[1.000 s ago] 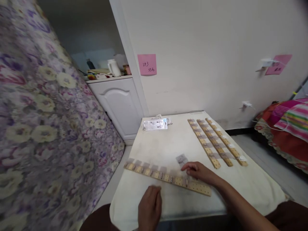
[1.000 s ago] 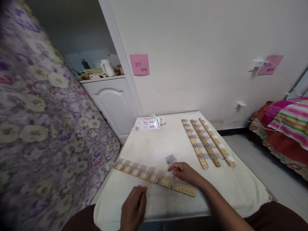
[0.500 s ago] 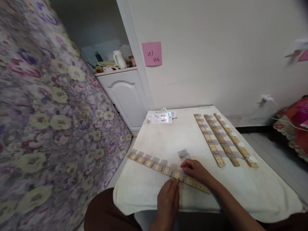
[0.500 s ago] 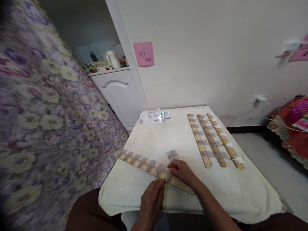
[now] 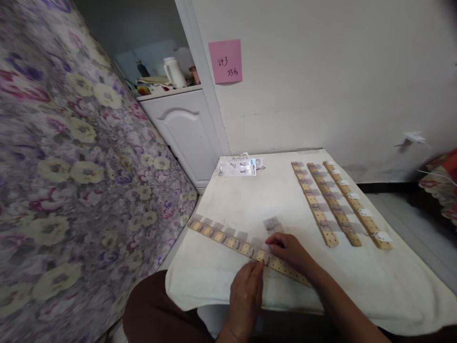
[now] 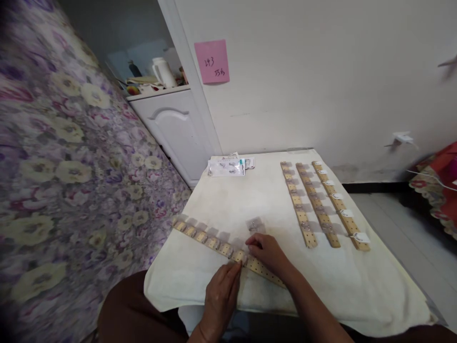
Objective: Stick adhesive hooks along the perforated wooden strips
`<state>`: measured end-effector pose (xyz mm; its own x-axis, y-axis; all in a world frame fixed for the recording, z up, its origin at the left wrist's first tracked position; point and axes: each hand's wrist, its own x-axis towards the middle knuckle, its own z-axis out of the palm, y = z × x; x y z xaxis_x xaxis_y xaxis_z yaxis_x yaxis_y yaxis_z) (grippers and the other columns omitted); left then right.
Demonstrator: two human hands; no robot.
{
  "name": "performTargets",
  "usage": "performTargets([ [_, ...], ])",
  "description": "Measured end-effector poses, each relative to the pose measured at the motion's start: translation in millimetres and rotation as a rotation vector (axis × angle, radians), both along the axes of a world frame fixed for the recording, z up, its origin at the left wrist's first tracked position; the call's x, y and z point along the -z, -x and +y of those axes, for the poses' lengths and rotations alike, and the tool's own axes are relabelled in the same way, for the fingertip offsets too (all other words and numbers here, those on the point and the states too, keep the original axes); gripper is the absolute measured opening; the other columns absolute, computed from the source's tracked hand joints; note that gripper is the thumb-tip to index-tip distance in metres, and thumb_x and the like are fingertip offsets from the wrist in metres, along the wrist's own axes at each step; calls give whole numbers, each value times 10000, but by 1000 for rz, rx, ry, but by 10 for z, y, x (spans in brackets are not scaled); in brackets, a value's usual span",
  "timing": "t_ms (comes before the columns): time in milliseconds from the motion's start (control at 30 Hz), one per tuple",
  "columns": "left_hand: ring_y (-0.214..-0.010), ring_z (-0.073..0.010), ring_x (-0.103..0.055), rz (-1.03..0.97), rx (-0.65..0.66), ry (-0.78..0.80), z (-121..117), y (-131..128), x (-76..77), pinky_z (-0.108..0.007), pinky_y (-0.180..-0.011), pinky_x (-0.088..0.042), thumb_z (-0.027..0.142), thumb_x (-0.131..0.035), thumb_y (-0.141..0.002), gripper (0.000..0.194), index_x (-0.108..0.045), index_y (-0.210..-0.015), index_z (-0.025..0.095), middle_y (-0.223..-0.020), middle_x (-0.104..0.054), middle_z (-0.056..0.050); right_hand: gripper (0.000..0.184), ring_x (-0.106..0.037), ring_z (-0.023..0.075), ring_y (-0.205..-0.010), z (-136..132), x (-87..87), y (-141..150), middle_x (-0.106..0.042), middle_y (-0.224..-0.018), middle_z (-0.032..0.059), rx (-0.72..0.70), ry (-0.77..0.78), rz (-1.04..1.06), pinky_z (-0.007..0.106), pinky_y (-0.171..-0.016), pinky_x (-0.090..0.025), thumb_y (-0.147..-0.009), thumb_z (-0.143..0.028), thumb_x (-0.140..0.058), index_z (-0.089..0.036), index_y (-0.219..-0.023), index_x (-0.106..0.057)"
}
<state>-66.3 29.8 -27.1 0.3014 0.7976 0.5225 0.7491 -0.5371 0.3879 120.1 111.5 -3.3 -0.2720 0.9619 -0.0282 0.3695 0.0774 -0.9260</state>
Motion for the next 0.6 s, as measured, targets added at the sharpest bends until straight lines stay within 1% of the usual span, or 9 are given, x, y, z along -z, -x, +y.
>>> performTargets([
  [233,-907,-164,-610,-30,12,-1,5,8,-3,-300,-780,-541,78,-459,-890,369,-511,-1233,204,-999,-636,-81,182,-602,180,-697,-7,-31,-1,-681,-738,31,9,6,8,268,-642,-435,-746,-223,-549,-173,-852,-688],
  [433,-874,-169,-612,23,3,-29,-3,18,29,-301,-737,-547,65,-447,-882,373,-524,-1220,199,-962,-640,-77,199,-604,185,-703,-5,-23,2,-682,-744,35,9,6,20,278,-649,-442,-751,-233,-540,-163,-864,-689],
  [600,-876,-169,-607,41,5,-35,-16,15,20,-304,-738,-542,60,-424,-884,391,-515,-1236,203,-953,-643,-81,201,-605,189,-711,3,-9,0,-682,-748,33,-3,11,19,283,-659,-445,-751,-228,-535,-166,-866,-688],
])
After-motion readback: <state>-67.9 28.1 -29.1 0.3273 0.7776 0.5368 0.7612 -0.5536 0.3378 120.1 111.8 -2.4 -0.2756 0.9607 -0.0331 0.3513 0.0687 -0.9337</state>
